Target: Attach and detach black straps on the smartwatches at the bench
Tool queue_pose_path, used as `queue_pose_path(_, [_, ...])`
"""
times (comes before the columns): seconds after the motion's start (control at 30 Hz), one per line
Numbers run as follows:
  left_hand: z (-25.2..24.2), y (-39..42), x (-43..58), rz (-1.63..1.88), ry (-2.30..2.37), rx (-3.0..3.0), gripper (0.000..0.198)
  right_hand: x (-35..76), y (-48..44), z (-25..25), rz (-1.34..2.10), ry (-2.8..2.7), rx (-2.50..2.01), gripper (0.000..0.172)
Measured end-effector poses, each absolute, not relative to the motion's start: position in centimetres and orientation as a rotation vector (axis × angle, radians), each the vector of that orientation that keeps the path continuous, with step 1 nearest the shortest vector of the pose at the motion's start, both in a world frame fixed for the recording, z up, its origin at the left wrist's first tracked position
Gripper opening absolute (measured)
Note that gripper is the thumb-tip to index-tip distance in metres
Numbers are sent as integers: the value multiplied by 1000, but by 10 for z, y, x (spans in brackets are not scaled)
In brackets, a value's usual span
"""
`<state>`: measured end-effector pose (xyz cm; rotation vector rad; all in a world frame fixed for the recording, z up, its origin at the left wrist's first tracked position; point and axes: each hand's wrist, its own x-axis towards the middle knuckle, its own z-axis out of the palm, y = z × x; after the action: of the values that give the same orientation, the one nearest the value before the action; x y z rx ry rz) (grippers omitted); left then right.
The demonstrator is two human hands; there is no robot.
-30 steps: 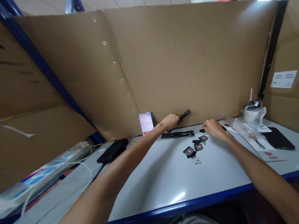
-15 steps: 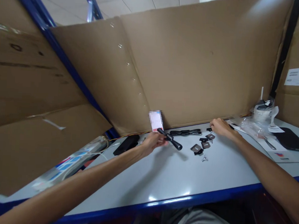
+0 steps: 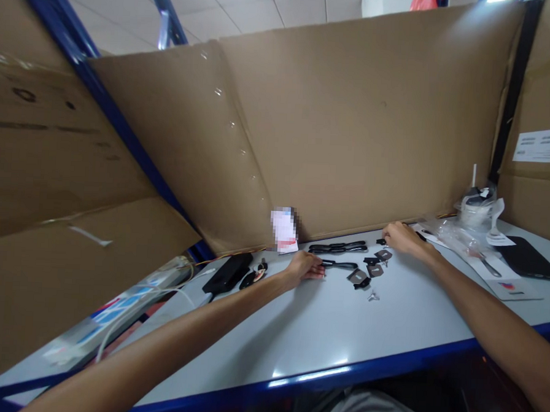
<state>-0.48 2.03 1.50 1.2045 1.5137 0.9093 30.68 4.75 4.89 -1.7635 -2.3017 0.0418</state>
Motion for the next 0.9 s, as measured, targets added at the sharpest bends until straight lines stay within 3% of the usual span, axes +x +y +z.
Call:
queue_pose_path(0.4, [10, 49, 31, 750, 1612, 1630, 1, 308, 48, 48, 27, -2312, -1740, 32])
queue_pose_path(0.6, [16, 32, 24, 707, 1703, 2133, 26, 307, 45, 51, 32, -2319, -1748, 36])
queue_pose_path(0.73, [7, 34, 29, 363, 1672, 2803, 42, 308, 48, 50, -2, -2308, -1738, 36])
queue_pose_path(0.9, [-13, 56, 51, 177, 1708, 2720, 54, 309, 48, 49, -1, -2303, -1754, 36])
